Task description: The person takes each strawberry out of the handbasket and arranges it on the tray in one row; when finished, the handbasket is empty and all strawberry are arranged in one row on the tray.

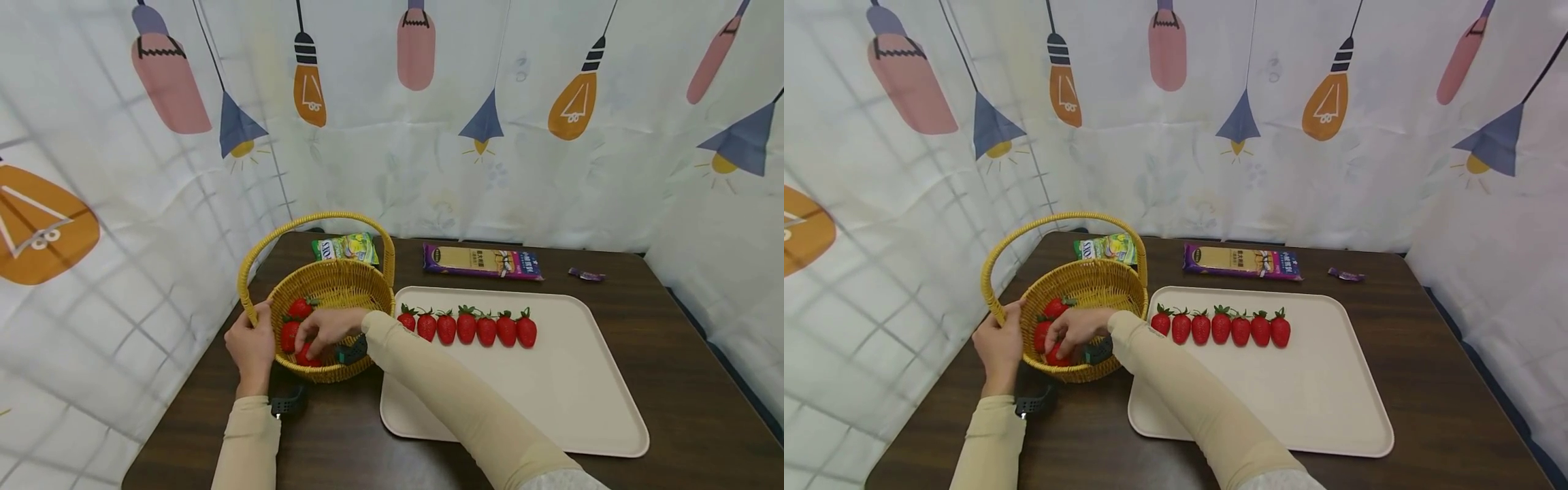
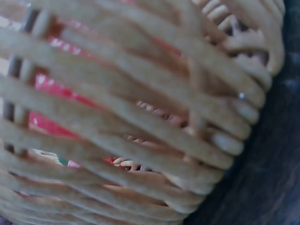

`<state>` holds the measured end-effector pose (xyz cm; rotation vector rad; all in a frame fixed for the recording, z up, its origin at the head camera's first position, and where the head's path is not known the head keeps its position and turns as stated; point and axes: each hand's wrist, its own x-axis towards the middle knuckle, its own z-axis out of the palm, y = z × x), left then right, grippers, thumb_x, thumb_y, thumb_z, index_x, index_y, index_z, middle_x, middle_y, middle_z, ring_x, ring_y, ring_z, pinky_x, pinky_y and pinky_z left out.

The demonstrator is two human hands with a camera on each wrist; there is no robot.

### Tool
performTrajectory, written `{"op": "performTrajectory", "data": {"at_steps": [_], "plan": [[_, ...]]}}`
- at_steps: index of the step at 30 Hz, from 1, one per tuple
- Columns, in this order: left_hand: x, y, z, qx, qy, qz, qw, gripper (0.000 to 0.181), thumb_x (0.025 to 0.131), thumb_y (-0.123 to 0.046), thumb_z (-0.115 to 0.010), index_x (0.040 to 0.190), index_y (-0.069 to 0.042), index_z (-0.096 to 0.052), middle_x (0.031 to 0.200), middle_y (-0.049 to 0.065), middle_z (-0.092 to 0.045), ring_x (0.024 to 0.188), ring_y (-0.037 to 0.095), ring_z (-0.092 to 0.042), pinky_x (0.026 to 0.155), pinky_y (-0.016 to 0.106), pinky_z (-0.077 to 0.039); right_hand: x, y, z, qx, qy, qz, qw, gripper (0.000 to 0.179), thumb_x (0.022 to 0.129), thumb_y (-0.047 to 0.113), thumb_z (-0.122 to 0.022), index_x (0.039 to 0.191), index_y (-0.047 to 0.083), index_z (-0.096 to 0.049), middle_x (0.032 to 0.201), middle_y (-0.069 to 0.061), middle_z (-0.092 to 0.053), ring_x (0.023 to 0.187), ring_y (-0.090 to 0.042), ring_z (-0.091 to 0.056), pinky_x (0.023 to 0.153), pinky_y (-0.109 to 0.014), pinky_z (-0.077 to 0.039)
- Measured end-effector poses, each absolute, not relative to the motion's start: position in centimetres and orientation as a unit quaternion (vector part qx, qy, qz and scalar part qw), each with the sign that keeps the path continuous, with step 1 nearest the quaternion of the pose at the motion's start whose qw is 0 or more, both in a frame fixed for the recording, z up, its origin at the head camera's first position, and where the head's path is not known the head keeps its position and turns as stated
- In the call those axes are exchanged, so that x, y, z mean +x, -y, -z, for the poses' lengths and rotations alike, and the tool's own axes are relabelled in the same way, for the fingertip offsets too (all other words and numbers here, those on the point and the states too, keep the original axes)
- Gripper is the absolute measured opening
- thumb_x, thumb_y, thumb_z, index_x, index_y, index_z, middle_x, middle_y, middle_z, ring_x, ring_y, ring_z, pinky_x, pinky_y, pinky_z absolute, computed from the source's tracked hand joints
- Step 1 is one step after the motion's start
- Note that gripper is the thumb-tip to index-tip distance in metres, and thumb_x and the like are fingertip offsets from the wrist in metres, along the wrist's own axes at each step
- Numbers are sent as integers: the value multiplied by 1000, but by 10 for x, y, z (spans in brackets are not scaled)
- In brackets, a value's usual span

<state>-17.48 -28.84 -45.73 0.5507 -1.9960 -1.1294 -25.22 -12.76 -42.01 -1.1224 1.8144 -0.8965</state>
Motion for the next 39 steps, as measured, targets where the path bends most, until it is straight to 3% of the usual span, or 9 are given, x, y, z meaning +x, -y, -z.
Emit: {"op": "performTrajectory", "data": {"at_steps": [6, 14, 18, 22, 29, 32, 37, 39], "plan": [[-175, 288, 458, 215, 783, 436, 389, 30, 96, -32, -56, 99, -14, -80, 85, 13, -74, 55, 14, -41, 53, 27, -29, -256, 120, 420, -423, -710, 407, 389, 17, 87, 1, -67, 102, 8, -70, 97, 2, -67, 79, -11, -56, 72, -25, -52], [-175, 289, 457, 218, 781, 433, 395, 27, 95, -29, -58, 98, -14, -80, 77, 10, -72, 52, 13, -36, 54, 28, -27, -259, 97, 401, -414, -735, 416, 339, 27, 91, 4, -58, 113, 9, -72, 108, 7, -66, 75, -10, -55, 75, -35, -54], [-176, 290, 456, 219, 779, 439, 391, 28, 95, -31, -58, 98, -15, -80, 72, -6, -70, 52, 14, -36, 54, 28, -27, -260, 79, 393, -410, -749, 419, 310, 28, 94, 5, -55, 118, 5, -69, 115, 2, -65, 85, -11, -58, 81, -37, -53], [-176, 290, 458, 220, 780, 443, 383, 30, 95, -34, -57, 100, -15, -80, 59, -18, -58, 50, 13, -33, 53, 29, -26, -261, 59, 392, -397, -754, 435, 291, 26, 93, 5, -59, 118, 6, -66, 118, -2, -62, 95, -13, -60, 81, -32, -53], [-174, 289, 459, 217, 779, 447, 382, 33, 96, -37, -55, 100, -15, -80, 50, -11, -50, 48, 12, -32, 51, 29, -25, -261, 21, 392, -362, -762, 473, 254, 25, 91, 13, -67, 116, 15, -67, 114, 1, -65, 96, -16, -62, 81, -29, -52], [-174, 288, 460, 218, 779, 447, 380, 34, 96, -38, -54, 100, -16, -80, 51, -8, -52, 49, 13, -33, 52, 29, -26, -258, 1, 392, -343, -764, 491, 238, 25, 92, 16, -67, 117, 18, -67, 113, 1, -66, 95, -17, -62, 84, -37, -53], [-176, 290, 461, 218, 778, 449, 381, 33, 96, -37, -55, 100, -16, -80, 62, -21, -60, 50, 12, -36, 52, 28, -27, -252, -34, 398, -305, -755, 541, 212, 24, 93, 14, -64, 116, 16, -67, 119, -3, -62, 98, -23, -63, 88, -55, -49], [-177, 290, 461, 218, 778, 451, 380, 33, 96, -37, -54, 100, -17, -80, 62, -24, -58, 49, 12, -36, 52, 28, -27, -250, -47, 402, -281, -754, 558, 205, 24, 93, 14, -64, 117, 15, -66, 121, -5, -61, 99, -24, -64, 89, -56, -49]]}}
